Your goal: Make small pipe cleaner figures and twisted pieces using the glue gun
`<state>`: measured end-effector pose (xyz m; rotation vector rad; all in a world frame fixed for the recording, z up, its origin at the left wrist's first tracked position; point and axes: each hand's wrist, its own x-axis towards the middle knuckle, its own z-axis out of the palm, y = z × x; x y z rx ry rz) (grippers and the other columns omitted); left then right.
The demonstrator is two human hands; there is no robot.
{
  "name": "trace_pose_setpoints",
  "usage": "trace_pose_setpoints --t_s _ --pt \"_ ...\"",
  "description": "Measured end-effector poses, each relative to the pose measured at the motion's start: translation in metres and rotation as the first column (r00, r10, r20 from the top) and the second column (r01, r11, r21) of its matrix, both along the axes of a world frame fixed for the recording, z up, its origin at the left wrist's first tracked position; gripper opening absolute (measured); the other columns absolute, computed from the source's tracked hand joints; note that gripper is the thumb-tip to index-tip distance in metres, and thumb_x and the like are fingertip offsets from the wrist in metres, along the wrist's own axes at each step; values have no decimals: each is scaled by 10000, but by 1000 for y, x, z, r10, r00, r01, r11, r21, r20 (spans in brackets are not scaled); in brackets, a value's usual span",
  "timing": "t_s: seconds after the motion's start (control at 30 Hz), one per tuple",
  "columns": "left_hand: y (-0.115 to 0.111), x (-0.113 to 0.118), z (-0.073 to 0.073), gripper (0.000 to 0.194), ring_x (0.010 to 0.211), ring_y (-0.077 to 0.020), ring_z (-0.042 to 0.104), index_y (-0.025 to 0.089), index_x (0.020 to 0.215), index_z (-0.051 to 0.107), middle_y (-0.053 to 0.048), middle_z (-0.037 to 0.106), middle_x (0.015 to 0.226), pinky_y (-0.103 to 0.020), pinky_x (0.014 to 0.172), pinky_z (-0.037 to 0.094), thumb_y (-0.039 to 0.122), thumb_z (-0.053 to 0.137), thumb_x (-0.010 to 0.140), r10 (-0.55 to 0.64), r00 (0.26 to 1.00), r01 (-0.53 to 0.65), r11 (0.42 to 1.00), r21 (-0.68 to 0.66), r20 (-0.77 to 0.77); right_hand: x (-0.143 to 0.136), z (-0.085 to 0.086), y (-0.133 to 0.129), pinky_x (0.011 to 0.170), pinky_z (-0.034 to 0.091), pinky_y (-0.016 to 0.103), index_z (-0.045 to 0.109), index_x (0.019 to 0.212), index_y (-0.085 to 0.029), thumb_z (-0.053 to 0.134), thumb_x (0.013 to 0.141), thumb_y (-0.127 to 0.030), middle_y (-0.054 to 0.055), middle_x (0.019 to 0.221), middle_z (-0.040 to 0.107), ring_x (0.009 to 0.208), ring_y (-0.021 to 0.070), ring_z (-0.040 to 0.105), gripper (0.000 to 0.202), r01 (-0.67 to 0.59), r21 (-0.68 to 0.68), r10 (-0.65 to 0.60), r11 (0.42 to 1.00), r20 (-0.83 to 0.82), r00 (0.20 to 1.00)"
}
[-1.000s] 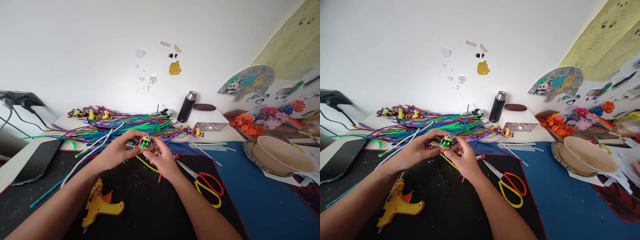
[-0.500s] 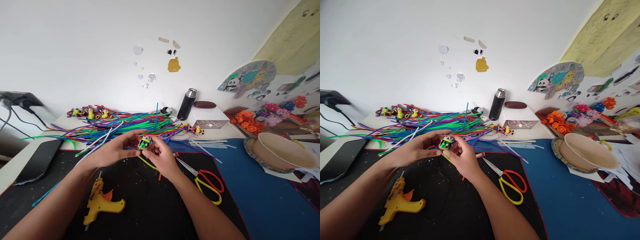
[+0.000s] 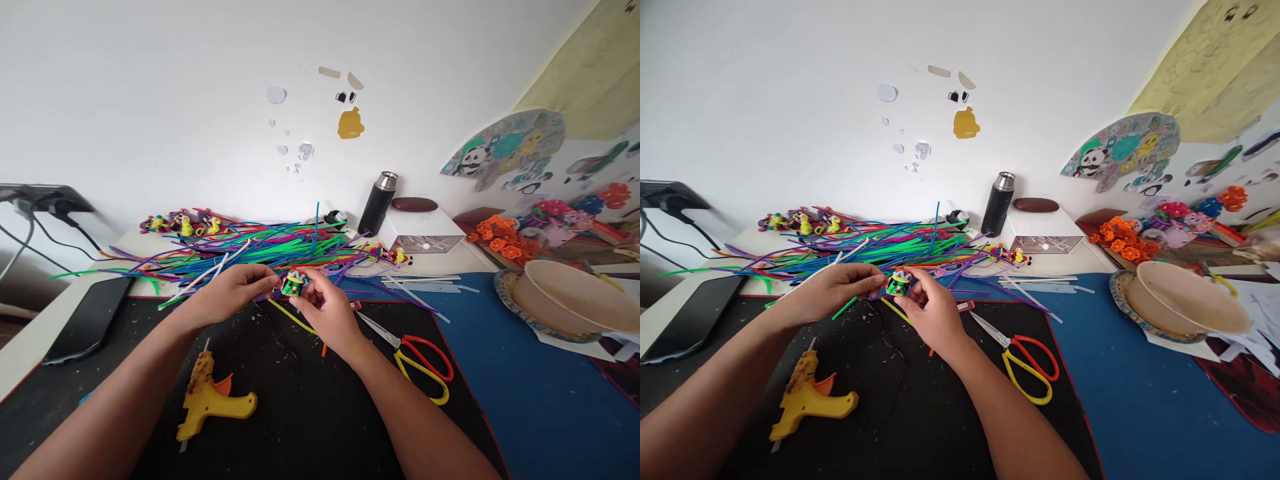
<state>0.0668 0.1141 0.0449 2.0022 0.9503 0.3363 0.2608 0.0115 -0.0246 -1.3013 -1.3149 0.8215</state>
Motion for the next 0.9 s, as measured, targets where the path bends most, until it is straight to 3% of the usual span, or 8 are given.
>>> trace_pose_setpoints --t_s 0.3,0.6,0.9 --pt "0 0 0 521 762 -195 582 203 886 719 -11 675 816 -281 720 449 710 596 892 -50 998 49 999 -6 -44 -1 -4 0 679 469 280 657 1389 -239 721 899 -261 -23 801 605 684 147 569 494 11 -15 -10 1000 93 996" --pt "-2 3 3 519 661 -164 517 208 826 702 13 628 738 -273 625 420 715 599 857 -45 994 49 998 40 -103 -1 -4 0 700 475 285 658 1390 -255 732 898 -230 -21 819 640 699 153 602 498 29 -27 -23 999 176 984" --pt "2 0 -7 479 687 -165 523 208 861 712 10 635 764 -261 618 418 659 562 919 -50 993 58 996 73 -104 -2 -8 1 714 472 288 652 1400 -269 744 892 -214 -28 827 657 719 157 615 519 20 -23 -15 1000 202 979"
